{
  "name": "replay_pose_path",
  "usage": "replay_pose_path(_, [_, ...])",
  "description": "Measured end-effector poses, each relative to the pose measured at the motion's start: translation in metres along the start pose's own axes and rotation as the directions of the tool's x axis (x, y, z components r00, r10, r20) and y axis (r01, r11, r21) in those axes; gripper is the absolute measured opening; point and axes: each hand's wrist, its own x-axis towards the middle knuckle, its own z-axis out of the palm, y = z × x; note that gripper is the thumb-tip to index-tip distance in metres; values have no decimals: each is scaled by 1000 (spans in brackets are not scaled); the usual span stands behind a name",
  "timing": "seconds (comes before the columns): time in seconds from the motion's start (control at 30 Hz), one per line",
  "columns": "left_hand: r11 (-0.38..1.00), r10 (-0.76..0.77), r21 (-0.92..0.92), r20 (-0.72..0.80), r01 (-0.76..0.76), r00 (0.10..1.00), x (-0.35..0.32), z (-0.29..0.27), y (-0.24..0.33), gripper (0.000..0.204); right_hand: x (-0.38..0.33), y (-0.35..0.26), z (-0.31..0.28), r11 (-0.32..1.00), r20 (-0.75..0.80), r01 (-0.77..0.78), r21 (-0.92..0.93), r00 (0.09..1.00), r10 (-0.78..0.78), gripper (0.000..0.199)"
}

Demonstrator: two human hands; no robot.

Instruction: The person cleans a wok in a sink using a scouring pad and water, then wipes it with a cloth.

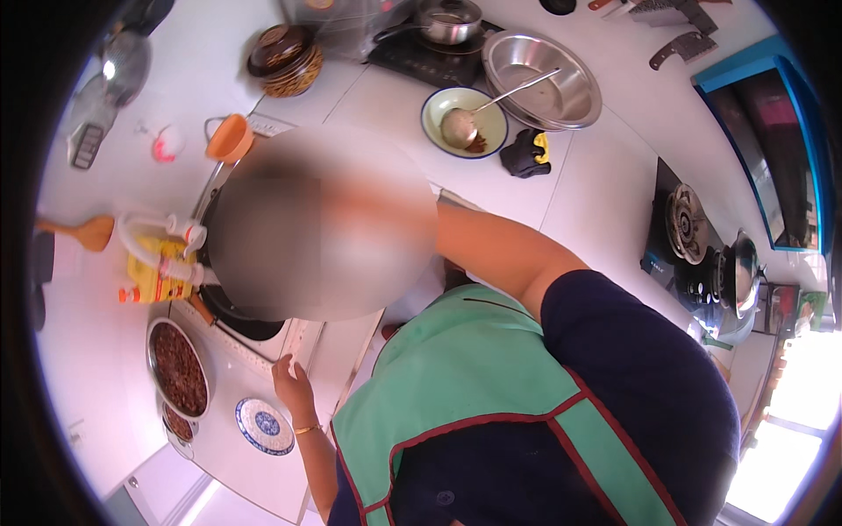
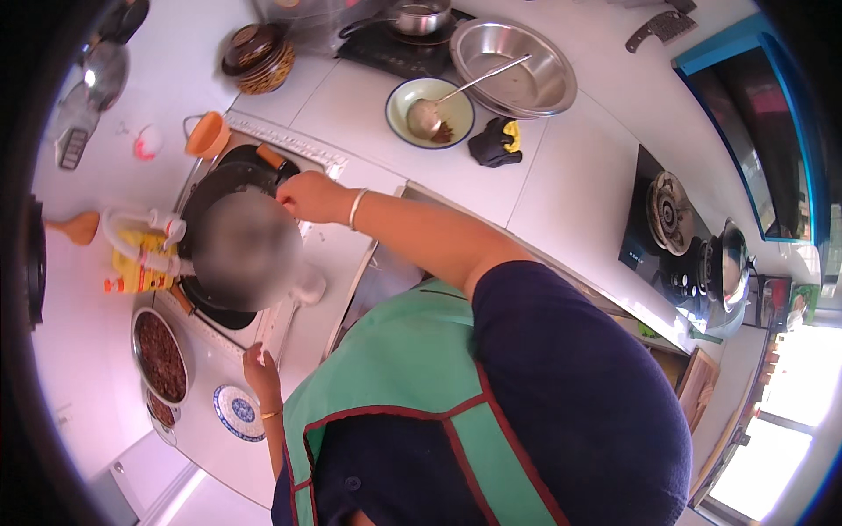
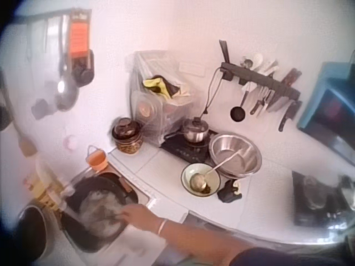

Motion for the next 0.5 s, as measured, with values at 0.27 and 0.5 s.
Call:
replay_pose_path(0.27, [372, 300, -874, 431, 312, 851, 142, 93, 336, 15, -69, 123, -214, 981, -342, -196, -5, 922, 182, 18])
replay_pose_path(0.5, [101, 448, -564, 762, 820, 468, 216, 215, 548, 23, -101, 283, -319, 554, -168, -160, -817, 985, 37, 15])
